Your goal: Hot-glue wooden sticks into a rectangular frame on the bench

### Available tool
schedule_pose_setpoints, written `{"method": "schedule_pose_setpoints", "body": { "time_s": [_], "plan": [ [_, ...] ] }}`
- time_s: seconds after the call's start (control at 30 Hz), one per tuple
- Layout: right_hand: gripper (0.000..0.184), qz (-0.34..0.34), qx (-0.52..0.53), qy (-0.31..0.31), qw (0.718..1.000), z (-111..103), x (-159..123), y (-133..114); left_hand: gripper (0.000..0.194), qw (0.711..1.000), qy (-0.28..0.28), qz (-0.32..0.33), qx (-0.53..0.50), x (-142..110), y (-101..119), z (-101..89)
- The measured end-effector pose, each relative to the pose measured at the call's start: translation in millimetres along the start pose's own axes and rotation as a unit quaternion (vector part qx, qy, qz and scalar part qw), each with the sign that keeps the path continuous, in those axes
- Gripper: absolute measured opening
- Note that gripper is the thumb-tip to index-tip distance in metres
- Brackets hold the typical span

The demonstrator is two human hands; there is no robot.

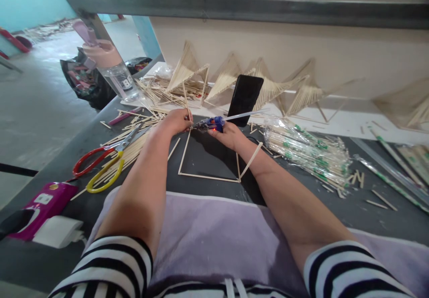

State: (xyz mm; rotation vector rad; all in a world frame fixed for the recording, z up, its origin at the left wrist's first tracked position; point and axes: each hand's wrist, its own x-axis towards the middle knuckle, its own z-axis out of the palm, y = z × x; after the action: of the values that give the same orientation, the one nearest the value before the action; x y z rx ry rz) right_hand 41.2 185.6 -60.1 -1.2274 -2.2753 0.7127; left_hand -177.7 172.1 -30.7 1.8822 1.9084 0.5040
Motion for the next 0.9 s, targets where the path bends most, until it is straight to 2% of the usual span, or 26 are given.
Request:
{"method": "schedule_pose_setpoints", "body": {
  "time_s": [0.5,0.9],
  "plan": [
    [0.041,0.0,-0.006,0.002,1.0,2,2,-1,0.013,0.997,0.02,0.001,0.068,-4,12,-3.3],
    [0.037,-0.001,0.016,0.023,1.0,10,5,4,0.014,0.999,0.01,-0.007,0.045,-2,8,-1.1]
  ]
}}
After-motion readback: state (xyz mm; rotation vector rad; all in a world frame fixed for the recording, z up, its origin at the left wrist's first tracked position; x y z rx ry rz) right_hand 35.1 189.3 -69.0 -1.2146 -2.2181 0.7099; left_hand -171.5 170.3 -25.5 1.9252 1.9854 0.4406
